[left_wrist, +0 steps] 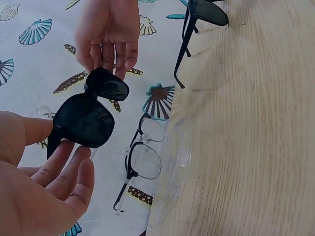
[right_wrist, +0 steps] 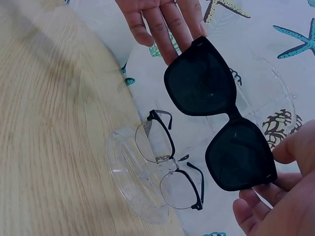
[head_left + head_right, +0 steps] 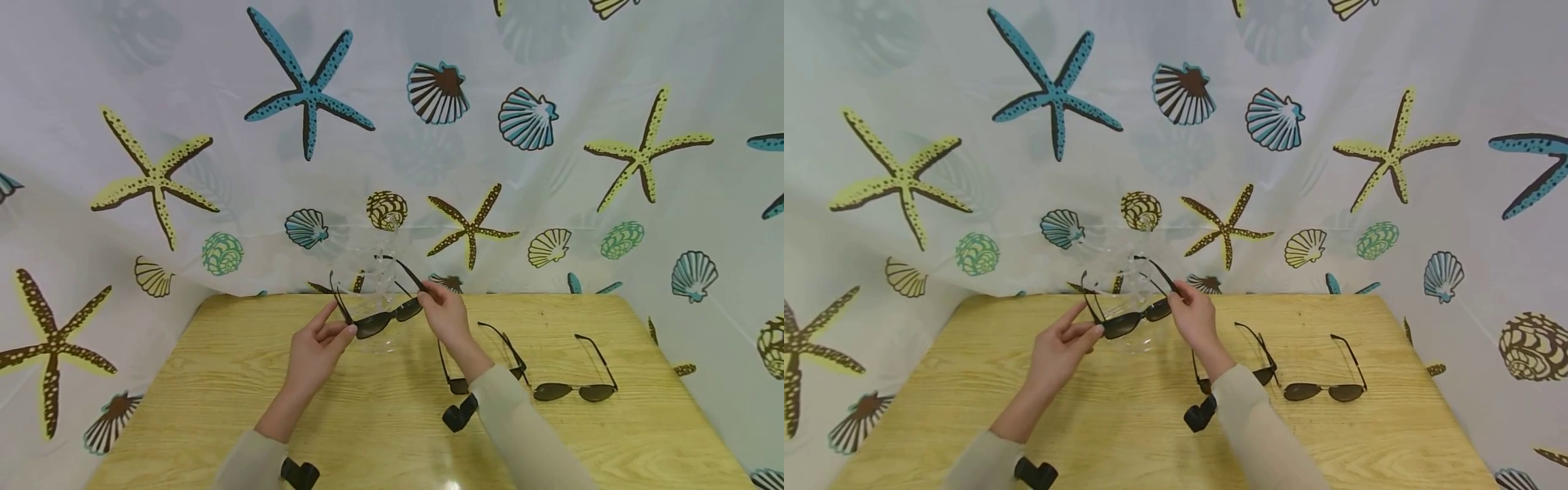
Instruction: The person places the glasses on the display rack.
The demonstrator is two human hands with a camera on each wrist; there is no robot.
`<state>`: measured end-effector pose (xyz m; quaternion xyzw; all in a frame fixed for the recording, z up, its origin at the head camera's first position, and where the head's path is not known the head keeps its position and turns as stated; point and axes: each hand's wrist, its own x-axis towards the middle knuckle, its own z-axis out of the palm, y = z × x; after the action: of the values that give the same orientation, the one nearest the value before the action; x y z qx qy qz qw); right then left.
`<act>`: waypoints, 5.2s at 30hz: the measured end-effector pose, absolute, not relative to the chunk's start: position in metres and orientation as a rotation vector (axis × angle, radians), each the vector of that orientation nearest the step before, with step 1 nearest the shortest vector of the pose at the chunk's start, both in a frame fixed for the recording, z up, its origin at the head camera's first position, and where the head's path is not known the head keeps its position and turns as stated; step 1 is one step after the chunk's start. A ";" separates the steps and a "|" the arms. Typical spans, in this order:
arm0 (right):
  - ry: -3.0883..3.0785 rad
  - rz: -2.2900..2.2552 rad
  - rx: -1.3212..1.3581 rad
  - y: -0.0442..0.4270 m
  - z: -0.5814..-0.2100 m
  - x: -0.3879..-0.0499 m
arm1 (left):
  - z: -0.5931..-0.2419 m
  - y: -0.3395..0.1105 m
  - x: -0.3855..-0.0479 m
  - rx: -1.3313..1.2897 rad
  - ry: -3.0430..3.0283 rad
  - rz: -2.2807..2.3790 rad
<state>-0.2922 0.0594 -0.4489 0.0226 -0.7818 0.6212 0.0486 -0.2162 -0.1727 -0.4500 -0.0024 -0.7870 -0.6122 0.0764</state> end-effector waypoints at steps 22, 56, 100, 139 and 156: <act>-2.532 1.869 0.140 0.054 -0.441 -0.319 | -0.459 -0.161 -0.235 0.093 -2.239 -1.833; -2.596 1.834 0.225 0.051 -0.448 -0.345 | -0.470 -0.160 -0.258 0.192 -2.185 -1.812; -2.648 1.798 0.224 0.046 -0.454 -0.347 | -0.470 -0.161 -0.263 0.208 -2.239 -1.722; -2.525 1.811 -0.082 0.174 -0.455 -0.242 | -0.492 -0.118 -0.208 -0.055 -2.361 -1.771; -2.652 1.625 -0.182 0.216 -0.473 -0.205 | -0.504 -0.071 -0.201 -0.291 -2.516 -1.860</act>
<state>-0.2053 0.2158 -0.4730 -0.0584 -0.8511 0.5215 0.0133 -0.2013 -0.0713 -0.5040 -0.0927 -0.8007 -0.5919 -0.0006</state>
